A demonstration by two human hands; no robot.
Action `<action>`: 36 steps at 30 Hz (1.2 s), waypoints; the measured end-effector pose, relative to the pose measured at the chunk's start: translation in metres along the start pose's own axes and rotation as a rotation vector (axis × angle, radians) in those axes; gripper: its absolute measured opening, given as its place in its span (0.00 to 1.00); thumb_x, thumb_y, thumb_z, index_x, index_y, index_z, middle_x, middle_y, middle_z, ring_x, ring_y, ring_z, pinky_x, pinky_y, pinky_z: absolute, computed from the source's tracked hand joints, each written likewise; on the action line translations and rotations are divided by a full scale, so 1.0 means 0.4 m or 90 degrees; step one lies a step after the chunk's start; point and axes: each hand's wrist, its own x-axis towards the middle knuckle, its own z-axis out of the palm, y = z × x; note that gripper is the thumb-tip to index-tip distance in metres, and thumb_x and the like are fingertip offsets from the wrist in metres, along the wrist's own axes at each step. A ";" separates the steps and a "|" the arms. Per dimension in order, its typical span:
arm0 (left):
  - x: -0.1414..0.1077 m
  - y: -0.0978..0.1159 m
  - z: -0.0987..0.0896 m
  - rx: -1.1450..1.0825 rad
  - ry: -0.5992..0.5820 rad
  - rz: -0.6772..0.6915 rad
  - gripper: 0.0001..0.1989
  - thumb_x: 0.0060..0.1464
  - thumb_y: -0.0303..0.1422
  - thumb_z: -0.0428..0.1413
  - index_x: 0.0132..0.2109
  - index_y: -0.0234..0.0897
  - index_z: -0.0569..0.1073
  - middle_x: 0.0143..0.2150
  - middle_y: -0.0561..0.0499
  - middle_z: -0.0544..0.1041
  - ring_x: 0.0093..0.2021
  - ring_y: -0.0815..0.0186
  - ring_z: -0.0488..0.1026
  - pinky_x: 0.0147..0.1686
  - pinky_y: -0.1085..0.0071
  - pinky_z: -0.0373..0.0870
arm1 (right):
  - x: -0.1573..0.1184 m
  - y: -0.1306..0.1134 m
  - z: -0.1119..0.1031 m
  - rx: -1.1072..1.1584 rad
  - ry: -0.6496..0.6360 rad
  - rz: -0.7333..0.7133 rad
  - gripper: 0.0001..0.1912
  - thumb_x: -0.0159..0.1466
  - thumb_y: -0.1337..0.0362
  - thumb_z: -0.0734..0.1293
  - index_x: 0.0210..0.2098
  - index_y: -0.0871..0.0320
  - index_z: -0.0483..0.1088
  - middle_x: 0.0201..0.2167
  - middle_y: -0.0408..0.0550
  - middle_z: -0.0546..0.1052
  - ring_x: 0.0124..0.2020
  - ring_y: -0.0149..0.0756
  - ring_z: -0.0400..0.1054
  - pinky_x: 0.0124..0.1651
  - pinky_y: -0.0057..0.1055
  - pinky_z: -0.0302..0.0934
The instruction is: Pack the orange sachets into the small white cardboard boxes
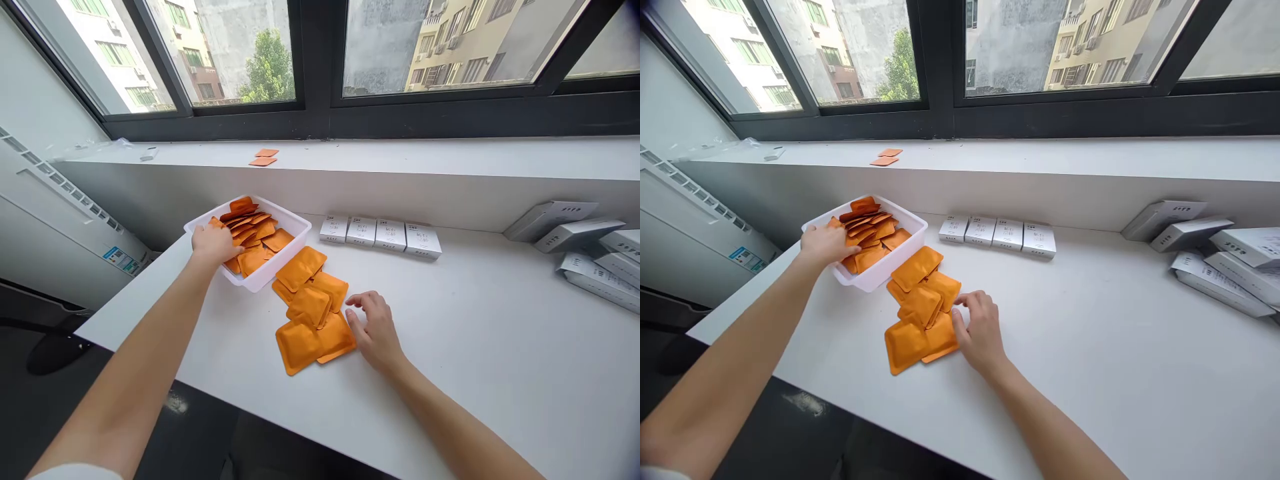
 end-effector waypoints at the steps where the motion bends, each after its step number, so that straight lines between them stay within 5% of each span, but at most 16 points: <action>1: 0.030 -0.007 0.011 0.012 -0.033 -0.011 0.18 0.53 0.43 0.52 0.31 0.31 0.75 0.32 0.40 0.78 0.47 0.48 0.71 0.47 0.56 0.59 | -0.003 -0.007 0.003 0.006 -0.010 -0.013 0.07 0.64 0.63 0.59 0.38 0.54 0.67 0.37 0.48 0.71 0.41 0.41 0.65 0.46 0.42 0.57; 5: 0.045 -0.042 0.022 0.025 -0.020 -0.038 0.13 0.53 0.33 0.51 0.27 0.30 0.75 0.30 0.39 0.77 0.39 0.53 0.74 0.43 0.58 0.60 | 0.002 -0.009 0.001 0.018 -0.005 -0.031 0.07 0.65 0.65 0.58 0.34 0.54 0.68 0.34 0.47 0.72 0.38 0.39 0.64 0.44 0.41 0.56; 10: -0.061 -0.081 -0.075 -0.075 0.175 -0.149 0.20 0.59 0.39 0.42 0.49 0.37 0.73 0.37 0.42 0.78 0.42 0.49 0.73 0.39 0.53 0.63 | 0.021 0.008 -0.019 0.095 0.023 0.017 0.08 0.64 0.63 0.59 0.33 0.55 0.68 0.33 0.47 0.73 0.36 0.39 0.63 0.44 0.41 0.57; 12: -0.130 -0.026 -0.091 -0.295 0.248 -0.116 0.20 0.58 0.43 0.43 0.49 0.43 0.73 0.37 0.47 0.78 0.41 0.53 0.74 0.38 0.56 0.66 | 0.024 0.000 -0.030 0.161 0.030 0.032 0.10 0.65 0.59 0.59 0.35 0.55 0.69 0.34 0.48 0.73 0.37 0.39 0.64 0.45 0.41 0.58; 15: -0.248 0.144 -0.053 -0.609 0.178 0.094 0.16 0.56 0.42 0.47 0.42 0.41 0.75 0.36 0.50 0.79 0.37 0.60 0.75 0.36 0.64 0.70 | 0.019 -0.027 -0.046 0.374 -0.053 0.056 0.18 0.64 0.51 0.60 0.47 0.55 0.66 0.38 0.49 0.74 0.40 0.39 0.67 0.46 0.40 0.62; 19: -0.333 0.327 -0.005 -0.557 0.070 0.274 0.17 0.60 0.43 0.46 0.39 0.44 0.77 0.29 0.51 0.77 0.30 0.63 0.72 0.34 0.66 0.67 | 0.006 -0.056 -0.048 0.586 -0.150 0.126 0.21 0.62 0.48 0.63 0.47 0.56 0.68 0.36 0.47 0.75 0.35 0.37 0.70 0.38 0.36 0.65; 22: -0.272 0.317 -0.041 -0.536 0.081 0.325 0.19 0.62 0.45 0.43 0.38 0.43 0.77 0.31 0.51 0.78 0.33 0.63 0.73 0.35 0.68 0.66 | 0.006 -0.057 -0.045 0.606 -0.066 0.173 0.17 0.61 0.49 0.65 0.38 0.57 0.70 0.33 0.46 0.75 0.35 0.37 0.69 0.38 0.33 0.65; 26: -0.082 0.209 -0.078 -0.256 0.242 0.198 0.18 0.59 0.42 0.45 0.47 0.41 0.74 0.43 0.46 0.79 0.47 0.53 0.71 0.48 0.59 0.61 | 0.020 -0.037 -0.061 0.632 -0.026 0.257 0.17 0.59 0.50 0.66 0.38 0.57 0.70 0.34 0.46 0.75 0.34 0.35 0.69 0.36 0.31 0.64; 29: 0.032 0.155 -0.032 -0.082 0.124 0.160 0.21 0.52 0.42 0.51 0.50 0.37 0.72 0.49 0.39 0.76 0.52 0.47 0.68 0.48 0.57 0.58 | 0.031 -0.017 -0.076 0.640 0.003 0.296 0.17 0.58 0.50 0.65 0.38 0.57 0.69 0.35 0.47 0.76 0.34 0.35 0.70 0.35 0.31 0.64; 33: 0.083 0.136 0.043 -0.061 0.088 0.152 0.13 0.51 0.38 0.51 0.38 0.39 0.76 0.38 0.42 0.80 0.43 0.52 0.73 0.45 0.60 0.59 | 0.036 -0.006 -0.082 0.639 0.031 0.315 0.17 0.57 0.51 0.65 0.38 0.57 0.70 0.34 0.46 0.75 0.32 0.34 0.69 0.33 0.30 0.63; 36: 0.072 0.120 0.028 -0.069 0.159 0.104 0.17 0.57 0.37 0.44 0.37 0.35 0.76 0.35 0.41 0.78 0.43 0.52 0.73 0.45 0.59 0.59 | 0.036 -0.008 -0.083 0.643 0.044 0.318 0.15 0.57 0.52 0.64 0.36 0.57 0.70 0.34 0.46 0.76 0.33 0.34 0.69 0.32 0.30 0.63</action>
